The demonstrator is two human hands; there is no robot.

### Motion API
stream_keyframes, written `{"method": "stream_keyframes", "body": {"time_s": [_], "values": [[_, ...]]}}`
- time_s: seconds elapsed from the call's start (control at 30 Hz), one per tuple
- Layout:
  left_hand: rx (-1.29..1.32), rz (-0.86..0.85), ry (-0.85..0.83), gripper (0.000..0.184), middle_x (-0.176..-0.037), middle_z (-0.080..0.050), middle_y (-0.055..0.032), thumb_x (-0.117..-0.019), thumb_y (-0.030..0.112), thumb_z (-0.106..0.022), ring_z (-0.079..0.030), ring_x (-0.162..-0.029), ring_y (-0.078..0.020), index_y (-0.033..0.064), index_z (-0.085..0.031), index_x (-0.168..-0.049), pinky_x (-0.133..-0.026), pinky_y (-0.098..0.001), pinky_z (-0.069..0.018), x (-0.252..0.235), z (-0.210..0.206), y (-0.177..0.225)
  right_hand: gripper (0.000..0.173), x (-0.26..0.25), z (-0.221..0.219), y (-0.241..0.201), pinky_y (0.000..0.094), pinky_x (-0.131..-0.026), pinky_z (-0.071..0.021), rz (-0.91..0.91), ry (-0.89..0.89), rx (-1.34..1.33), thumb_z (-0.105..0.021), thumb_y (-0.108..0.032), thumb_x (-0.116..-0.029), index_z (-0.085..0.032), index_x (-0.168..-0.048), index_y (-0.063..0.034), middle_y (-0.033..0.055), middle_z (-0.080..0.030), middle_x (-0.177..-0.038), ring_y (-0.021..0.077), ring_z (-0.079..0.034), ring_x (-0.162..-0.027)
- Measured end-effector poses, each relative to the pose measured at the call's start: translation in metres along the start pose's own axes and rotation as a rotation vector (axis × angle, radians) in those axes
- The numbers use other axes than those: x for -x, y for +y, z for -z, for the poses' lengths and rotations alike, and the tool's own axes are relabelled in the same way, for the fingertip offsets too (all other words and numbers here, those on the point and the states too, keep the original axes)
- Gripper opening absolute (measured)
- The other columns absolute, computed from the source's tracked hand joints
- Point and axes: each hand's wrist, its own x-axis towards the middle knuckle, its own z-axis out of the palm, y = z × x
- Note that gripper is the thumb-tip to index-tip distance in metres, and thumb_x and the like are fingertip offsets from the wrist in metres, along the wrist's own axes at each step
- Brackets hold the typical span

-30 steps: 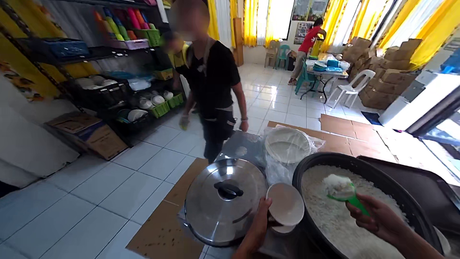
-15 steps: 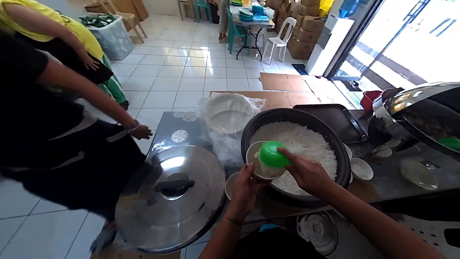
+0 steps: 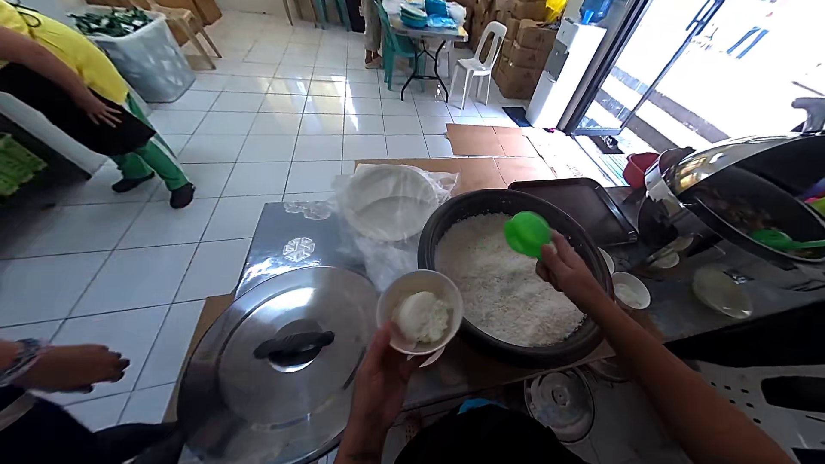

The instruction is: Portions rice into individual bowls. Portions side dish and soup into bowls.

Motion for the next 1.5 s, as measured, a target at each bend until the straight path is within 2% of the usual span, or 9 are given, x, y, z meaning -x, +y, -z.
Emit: {"method": "stream_keyframes", "body": {"time_s": [0.27, 0.53, 0.67, 0.77, 0.87, 1.03, 1.23, 1.4, 1.5], "values": [[0.028, -0.057, 0.128, 0.041, -0.114, -0.073, -0.0082, -0.1101, 0.028, -0.021, -0.074, -0.097, -0.0237, 0.0077, -0.045, -0.136, -0.078, -0.0397, -0.0645, 0.017, 0.025, -0.004, 0.060, -0.077, -0.061, 0.041, 0.0617, -0.098, -0.0490, -0.151, -0.461, 0.644, -0.043, -0.047, -0.1096, -0.042, -0.154, -0.0067, 0.0275, -0.069, -0.116, 0.0439, -0.067, -0.108], [-0.105, -0.043, -0.017, 0.034, -0.113, -0.075, 0.0020, -0.1057, 0.034, -0.029, -0.074, -0.099, -0.0184, 0.0166, -0.047, -0.129, -0.080, -0.0400, -0.0642, 0.009, 0.030, 0.002, 0.053, -0.008, -0.048, 0.021, 0.0667, -0.105, -0.0404, -0.207, -0.616, 0.792, -0.051, -0.039, -0.1079, -0.048, -0.153, -0.0105, 0.0292, -0.060, -0.136, 0.0486, -0.056, -0.128], [-0.232, 0.043, -0.197, 0.032, -0.111, -0.075, 0.0063, -0.1052, 0.034, -0.030, -0.074, -0.100, -0.0141, 0.0175, -0.046, -0.127, -0.083, -0.0384, -0.0634, -0.009, -0.009, -0.009, 0.051, 0.035, -0.022, 0.032, 0.0597, -0.109, -0.0377, -0.048, -0.307, 0.545, -0.053, -0.040, -0.1069, -0.056, -0.148, -0.0107, 0.0285, -0.049, -0.149, 0.0452, -0.051, -0.133], [-0.296, 0.157, -0.356, 0.037, -0.112, -0.074, 0.0072, -0.1044, 0.039, -0.044, -0.073, -0.102, -0.0131, 0.0160, -0.042, -0.133, -0.086, -0.0362, -0.0627, -0.012, -0.053, -0.029, 0.061, 0.073, -0.001, 0.022, 0.0454, -0.101, -0.0523, -0.041, -0.230, -0.164, -0.043, -0.033, -0.1096, -0.030, -0.160, -0.0019, 0.0248, -0.042, -0.156, 0.0323, -0.056, -0.131], [-0.367, 0.260, -0.508, 0.054, -0.116, -0.071, 0.0021, -0.1031, 0.043, -0.047, -0.073, -0.100, -0.0163, 0.0085, -0.030, -0.141, -0.084, -0.0379, -0.0636, -0.012, -0.101, -0.066, 0.059, 0.112, 0.010, 0.024, 0.0336, -0.103, -0.0521, -0.123, -0.035, -0.546, -0.033, -0.027, -0.1111, -0.018, -0.160, 0.0017, 0.0214, -0.044, -0.153, 0.0163, -0.056, -0.131], [-0.575, 0.265, -0.890, 0.099, -0.147, -0.052, -0.0091, -0.0909, 0.069, -0.057, -0.062, -0.124, -0.0213, -0.0001, -0.026, -0.154, -0.091, -0.0420, -0.0604, -0.027, -0.153, -0.114, 0.053, 0.156, 0.055, 0.067, 0.0330, -0.102, -0.0536, -0.360, 0.495, -0.592, -0.024, -0.026, -0.1111, -0.032, -0.154, 0.0034, 0.0170, -0.056, -0.140, 0.0133, -0.061, -0.121], [-0.530, -0.004, -0.901, 0.066, -0.138, -0.064, -0.0013, -0.0919, 0.064, -0.060, -0.066, -0.119, -0.0227, 0.0204, -0.053, -0.142, -0.088, -0.0391, -0.0618, -0.055, -0.140, -0.086, 0.052, 0.176, 0.127, 0.173, 0.0434, -0.071, -0.0629, -0.583, 0.846, -0.413, -0.019, -0.031, -0.1144, -0.035, -0.154, -0.0013, 0.0247, -0.058, -0.133, 0.0290, -0.071, -0.098], [-0.541, -0.076, -0.647, 0.052, -0.135, -0.066, 0.0067, -0.0909, 0.061, -0.064, -0.066, -0.119, -0.0168, 0.0321, -0.059, -0.135, -0.090, -0.0359, -0.0596, -0.066, -0.095, -0.051, 0.051, 0.157, 0.141, 0.271, 0.0522, -0.101, -0.0510, -0.804, 0.782, -0.015, -0.023, -0.026, -0.1152, -0.034, -0.154, 0.0044, 0.0323, -0.050, -0.145, 0.0411, -0.060, -0.125], [-0.497, -0.114, -0.556, 0.049, -0.136, -0.065, 0.0063, -0.0924, 0.056, -0.065, -0.065, -0.121, -0.0167, 0.0319, -0.059, -0.135, -0.093, -0.0351, -0.0587, -0.058, -0.076, -0.039, 0.051, 0.143, 0.129, 0.293, 0.0566, -0.104, -0.0478, -0.901, 0.791, -0.036, -0.021, -0.027, -0.1154, -0.036, -0.153, 0.0042, 0.0323, -0.050, -0.146, 0.0436, -0.057, -0.129]]}}
